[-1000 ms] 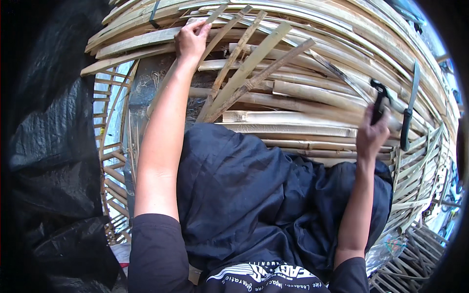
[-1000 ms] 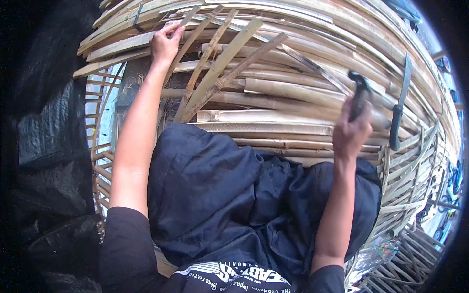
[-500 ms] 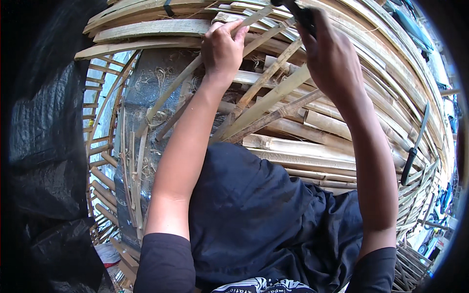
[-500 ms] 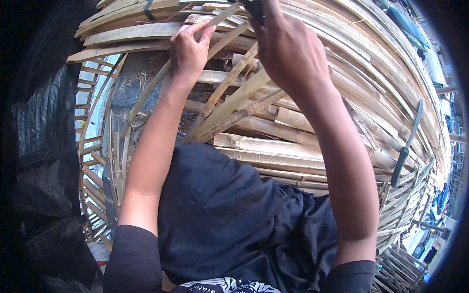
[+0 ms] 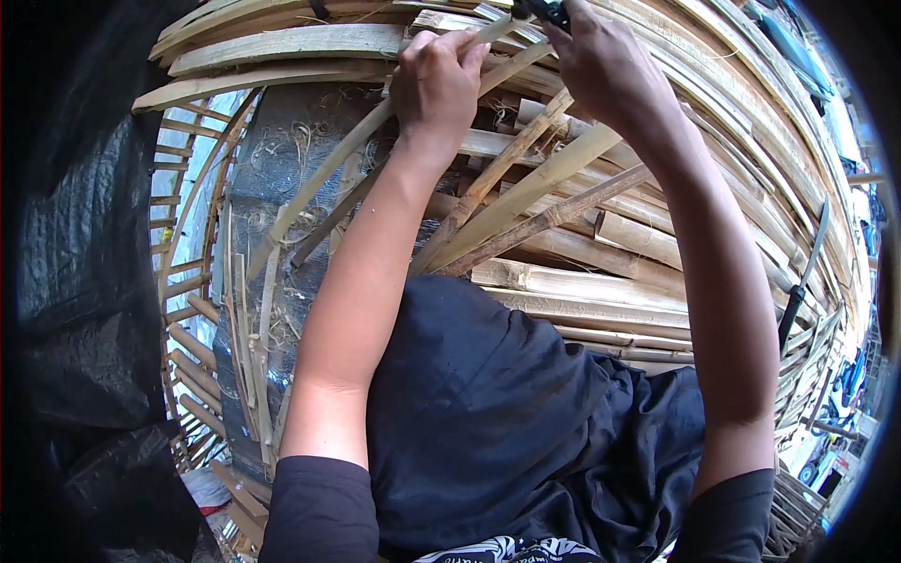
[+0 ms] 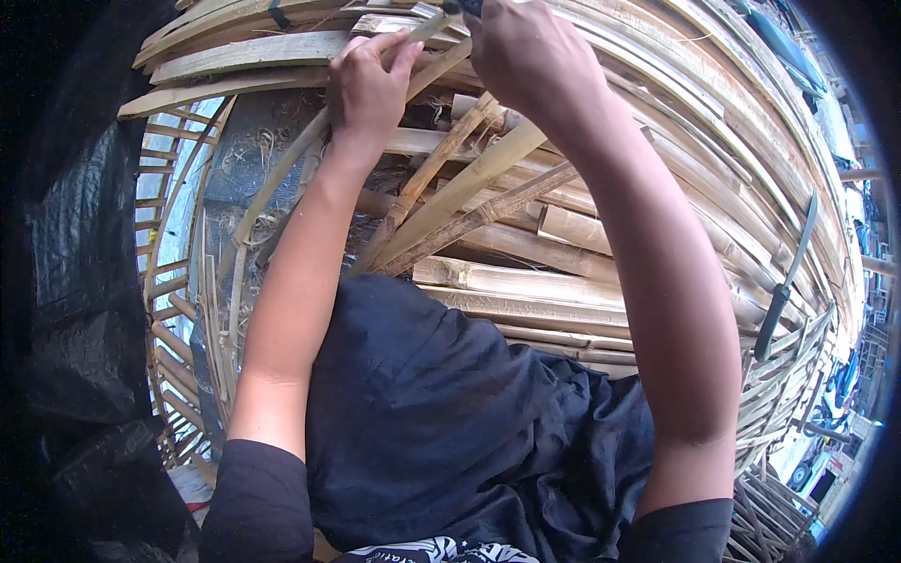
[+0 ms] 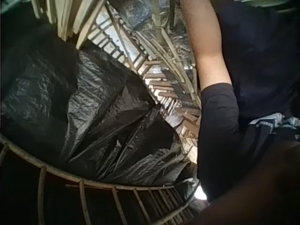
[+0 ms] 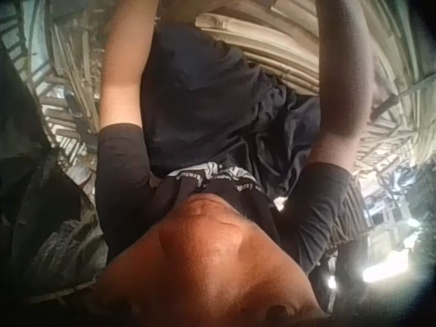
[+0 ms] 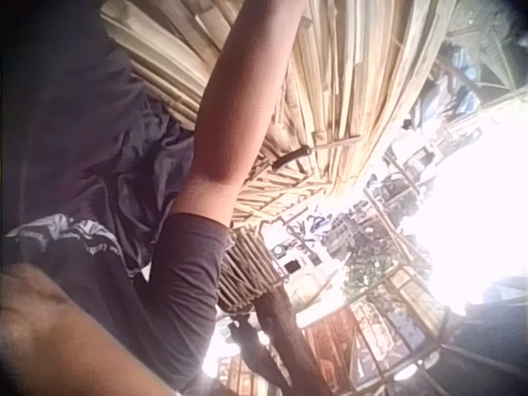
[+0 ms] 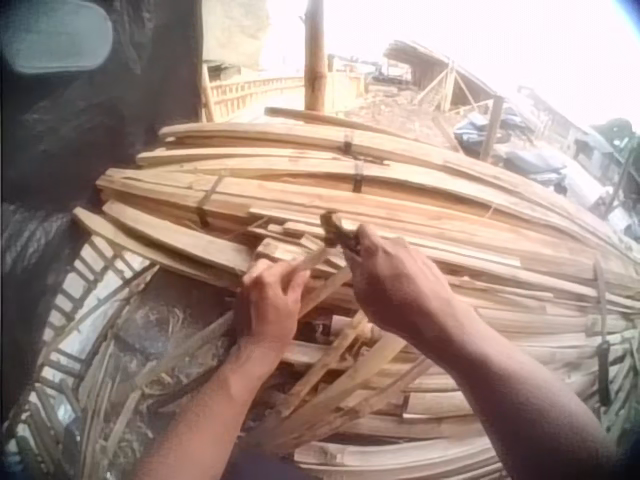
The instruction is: The person weaves thin bamboo strips onto a circular bamboo frame, using a multi-tool hammer to secure or adjust the strips and a knife to trim them.
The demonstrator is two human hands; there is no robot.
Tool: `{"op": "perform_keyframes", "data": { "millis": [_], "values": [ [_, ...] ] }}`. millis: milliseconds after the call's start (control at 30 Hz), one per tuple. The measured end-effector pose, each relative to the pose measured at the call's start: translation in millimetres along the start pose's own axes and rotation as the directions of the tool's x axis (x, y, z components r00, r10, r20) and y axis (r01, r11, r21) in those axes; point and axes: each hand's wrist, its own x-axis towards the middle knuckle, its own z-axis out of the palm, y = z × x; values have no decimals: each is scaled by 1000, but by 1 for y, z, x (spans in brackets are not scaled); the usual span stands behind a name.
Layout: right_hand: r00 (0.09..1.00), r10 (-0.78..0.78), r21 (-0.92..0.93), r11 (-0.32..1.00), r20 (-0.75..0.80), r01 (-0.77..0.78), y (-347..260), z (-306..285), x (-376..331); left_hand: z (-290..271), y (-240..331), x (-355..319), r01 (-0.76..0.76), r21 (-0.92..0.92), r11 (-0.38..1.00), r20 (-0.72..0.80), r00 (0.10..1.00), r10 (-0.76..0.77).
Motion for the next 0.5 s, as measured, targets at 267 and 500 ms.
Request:
{"op": "perform_keyframes", "data": {
  "millis": [267,500],
  "values": [
    [992,96,-74,993,84,-90,3,0,8,-3,8,-7,-60,79,995,-33,997,63],
    [975,-53,113,990,-214,78,35,-25,-54,-13,16,-3,-84,245,966,159,986,46]
  ]
}}
